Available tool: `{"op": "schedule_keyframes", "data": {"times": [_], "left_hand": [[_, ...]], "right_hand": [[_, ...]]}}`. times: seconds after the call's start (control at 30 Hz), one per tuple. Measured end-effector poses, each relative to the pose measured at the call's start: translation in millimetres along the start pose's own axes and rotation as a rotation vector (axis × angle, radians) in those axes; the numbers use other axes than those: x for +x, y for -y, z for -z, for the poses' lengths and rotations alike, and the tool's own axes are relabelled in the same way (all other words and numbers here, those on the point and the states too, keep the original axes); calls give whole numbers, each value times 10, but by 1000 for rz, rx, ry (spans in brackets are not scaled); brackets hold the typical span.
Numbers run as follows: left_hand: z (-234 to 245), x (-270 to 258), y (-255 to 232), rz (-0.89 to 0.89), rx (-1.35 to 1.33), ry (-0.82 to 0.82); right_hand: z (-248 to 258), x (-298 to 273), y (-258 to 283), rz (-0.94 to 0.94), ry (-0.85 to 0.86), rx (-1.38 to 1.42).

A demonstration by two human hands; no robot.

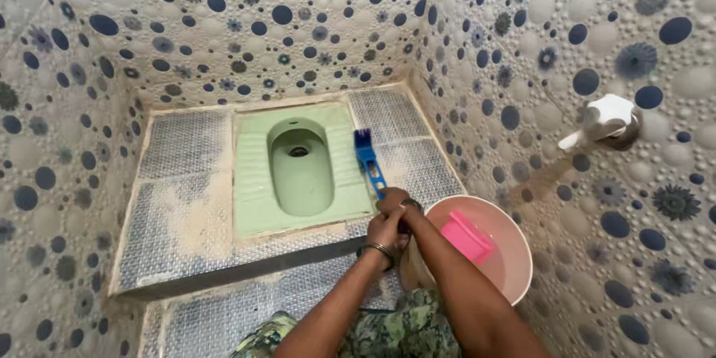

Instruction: The person scrubs a squat toilet with a blue brush, repeatedly dipping it into a pink bucket of water and cleaning the bowl and surrounding tiles.

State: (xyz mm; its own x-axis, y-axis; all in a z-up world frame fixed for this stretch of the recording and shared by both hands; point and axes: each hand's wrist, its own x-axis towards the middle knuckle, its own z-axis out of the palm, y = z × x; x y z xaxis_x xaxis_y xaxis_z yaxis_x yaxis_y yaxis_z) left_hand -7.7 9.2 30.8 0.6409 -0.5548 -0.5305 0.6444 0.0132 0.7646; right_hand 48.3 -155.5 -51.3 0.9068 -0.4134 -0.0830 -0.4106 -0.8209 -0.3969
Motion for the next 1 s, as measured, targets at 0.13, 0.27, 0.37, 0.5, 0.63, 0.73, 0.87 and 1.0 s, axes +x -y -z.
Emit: {"op": "schedule_keyframes", "data": {"times": [0.13, 0.27, 0.37, 0.5, 0.63, 0.73, 0.87, 1.0], "left_hand": [[-55, -61, 45, -46, 52, 75], [-64, -6, 136, -64, -3, -104], [63, 108, 261, 30, 7, -299], [272, 298, 388, -38, 260, -281], [373, 279, 430, -34, 303, -198], [478, 51, 241, -90, 540, -176], [568, -456, 119, -96, 386, -117], [564, -663, 215, -34, 358, -287]], "right_hand": [[97, -73, -120, -202, 92, -131], [13, -142, -39, -119, 161, -164], [-166, -258, 100, 41, 165, -141], [-289, -409, 234, -68, 153, 96], [-406, -571, 370, -99, 141, 173], [-509, -631, 568, -40, 180, 136], [-676, -852, 712, 70, 250, 65], [-775, -1030, 820, 142, 290, -144]]}}
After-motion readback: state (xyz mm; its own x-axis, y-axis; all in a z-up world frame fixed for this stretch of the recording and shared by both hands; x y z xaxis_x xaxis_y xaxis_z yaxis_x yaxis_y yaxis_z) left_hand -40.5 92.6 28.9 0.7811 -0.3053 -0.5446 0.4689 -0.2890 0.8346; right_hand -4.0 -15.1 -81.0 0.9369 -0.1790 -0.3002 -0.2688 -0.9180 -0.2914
